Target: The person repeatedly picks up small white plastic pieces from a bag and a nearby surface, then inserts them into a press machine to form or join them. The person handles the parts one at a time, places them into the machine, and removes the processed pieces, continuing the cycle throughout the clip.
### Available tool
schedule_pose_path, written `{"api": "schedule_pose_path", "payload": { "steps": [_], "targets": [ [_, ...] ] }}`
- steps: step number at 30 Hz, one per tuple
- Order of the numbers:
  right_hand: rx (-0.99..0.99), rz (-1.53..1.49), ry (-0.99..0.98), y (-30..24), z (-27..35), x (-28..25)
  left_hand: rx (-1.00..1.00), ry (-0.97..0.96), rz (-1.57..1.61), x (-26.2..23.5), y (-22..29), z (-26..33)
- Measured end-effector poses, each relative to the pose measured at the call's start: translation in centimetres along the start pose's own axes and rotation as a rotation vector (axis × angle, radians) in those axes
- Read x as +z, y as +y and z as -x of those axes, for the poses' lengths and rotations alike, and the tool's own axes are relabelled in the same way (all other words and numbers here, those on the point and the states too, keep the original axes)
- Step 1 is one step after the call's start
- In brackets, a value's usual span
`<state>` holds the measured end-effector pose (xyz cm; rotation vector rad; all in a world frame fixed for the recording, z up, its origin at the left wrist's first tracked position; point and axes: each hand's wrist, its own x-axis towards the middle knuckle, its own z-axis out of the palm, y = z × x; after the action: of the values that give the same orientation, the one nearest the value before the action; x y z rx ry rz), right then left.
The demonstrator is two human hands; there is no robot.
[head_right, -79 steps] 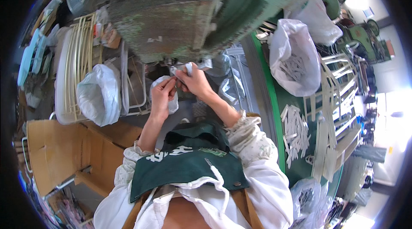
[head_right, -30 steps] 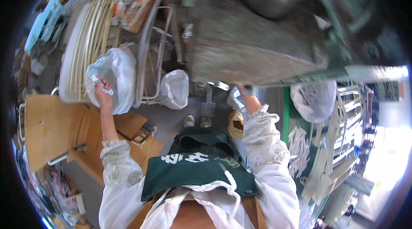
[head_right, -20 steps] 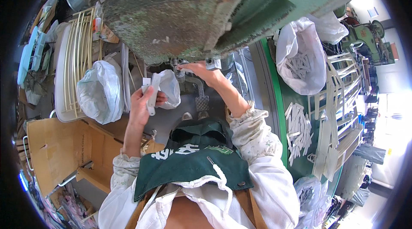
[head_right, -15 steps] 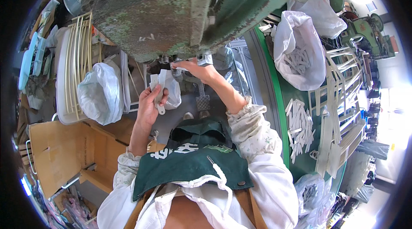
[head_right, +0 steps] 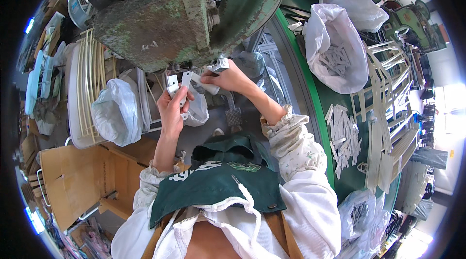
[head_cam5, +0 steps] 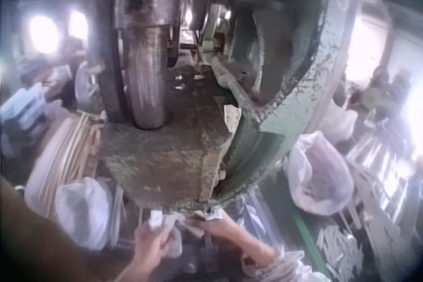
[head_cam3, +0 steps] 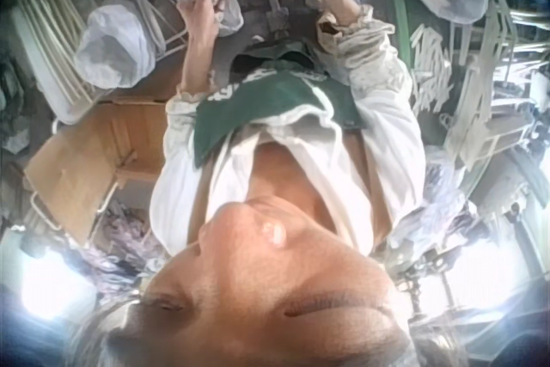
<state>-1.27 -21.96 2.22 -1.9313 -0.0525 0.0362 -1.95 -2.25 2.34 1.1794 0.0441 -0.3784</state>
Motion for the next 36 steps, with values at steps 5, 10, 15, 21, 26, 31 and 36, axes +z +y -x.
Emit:
{"api": "schedule_pose_path", "payload": {
  "steps": [5,10,15,21,26,31,36],
  "targets": [
    [0.204,-0.046,-0.103,0.6,1.6,-0.4,0.055,0.033,0.003,0.5,-1.1,-0.5],
    [0.151,-0.193,-0.012,1.2,2.2,2.2,0.097,0.002,0.044,0.1,-1.8,-0.7],
    [0.214,-0.33,-0.103,0.8,2.3,3.7,0.058,-0.017,0.042,0.3,-1.6,-1.2],
    [0.392,-0.389,-0.1,-0.8,2.5,3.7,0.014,0.034,0.009,-0.2,-1.1,-1.9],
    [0.3,-0.356,-0.076,-0.8,2.6,3.5,-0.151,0.014,-0.157,-1.0,0.0,-1.1],
    [0.306,-0.29,-0.05,-0.8,3.2,2.9,-0.08,0.033,-0.1,-2.0,-0.6,-1.1],
    [0.313,-0.334,-0.053,-0.6,3.8,2.8,-0.035,0.067,-0.125,-1.8,-0.6,-0.5]
  ]
}}
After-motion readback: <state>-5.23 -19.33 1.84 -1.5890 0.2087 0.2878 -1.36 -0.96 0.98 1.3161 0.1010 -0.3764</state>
